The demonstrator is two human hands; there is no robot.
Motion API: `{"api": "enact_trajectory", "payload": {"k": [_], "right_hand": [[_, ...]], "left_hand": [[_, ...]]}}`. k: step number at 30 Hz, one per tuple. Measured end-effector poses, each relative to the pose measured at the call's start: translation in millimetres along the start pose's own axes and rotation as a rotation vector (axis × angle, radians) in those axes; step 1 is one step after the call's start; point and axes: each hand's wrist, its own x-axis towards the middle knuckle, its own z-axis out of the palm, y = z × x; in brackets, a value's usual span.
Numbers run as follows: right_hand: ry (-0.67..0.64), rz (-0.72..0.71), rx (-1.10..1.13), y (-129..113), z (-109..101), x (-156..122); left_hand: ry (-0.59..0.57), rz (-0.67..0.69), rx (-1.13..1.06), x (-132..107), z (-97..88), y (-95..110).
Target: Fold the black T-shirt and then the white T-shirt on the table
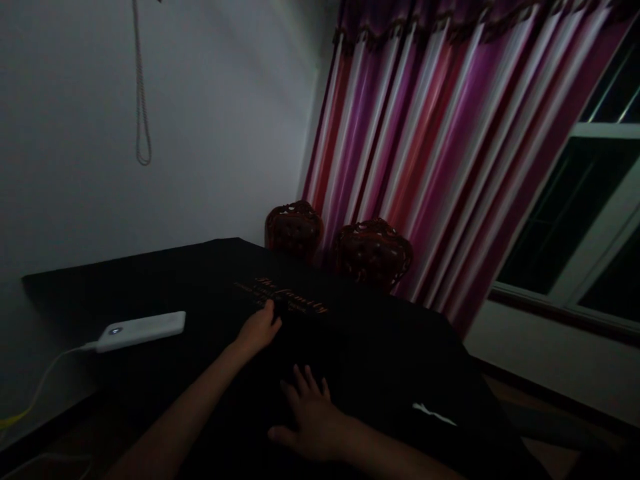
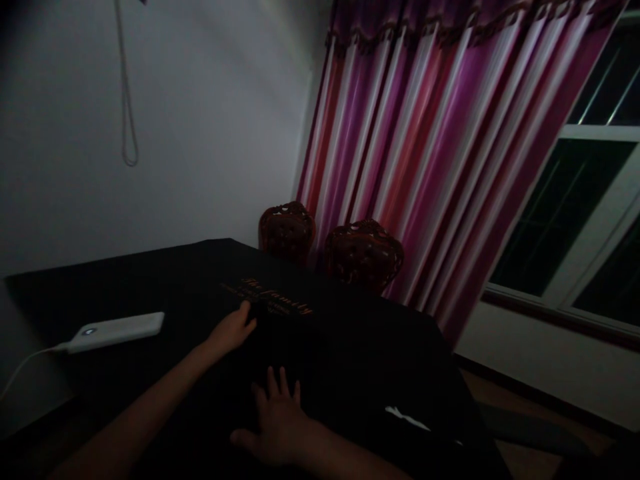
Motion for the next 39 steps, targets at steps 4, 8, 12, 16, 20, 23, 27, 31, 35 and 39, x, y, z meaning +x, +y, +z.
{"api": "enact_trajectory", "payload": {"k": [4, 8, 12, 16, 20, 23, 27, 31, 35, 39], "right_hand": [[0.097, -0.125, 0.105, -3, -18, -32], [0.278, -0.097, 0.083, 9, -29, -46], [0.429, 0.132, -0.07, 60, -40, -22], [0.318, 0.14, -0.095, 117, -38, 14], [0.325, 0.123, -0.128, 128, -34, 35], [0.38, 0.074, -0.19, 107, -39, 23], [0.349, -0.189, -0.219, 68, -33, -34], [0.218, -0.334, -0.143, 43, 0, -91], [0.211, -0.289, -0.138, 37, 44, -109], [0.253, -0.27, -0.268, 25, 76, -116]], "left_hand": [[-0.138, 0.35, -0.009, -30, 21.4, 29], [-0.225, 0.542, 0.05, -56, 54.3, 23], [-0.118, 0.604, 0.141, -63, 73.0, 11], [-0.114, 0.537, 0.199, -68, 78.1, 24], [-0.184, 0.421, 0.153, -77, 69.8, 38], [-0.244, 0.449, -0.013, -88, 44.0, 28], [-0.216, 0.533, -0.066, -115, 6.5, -10], [-0.327, 0.817, 0.042, -143, 19.2, -51], [-0.117, 0.964, 0.214, -167, 62.1, -69], [-0.059, 0.776, 0.141, -200, 72.6, -52]]}}
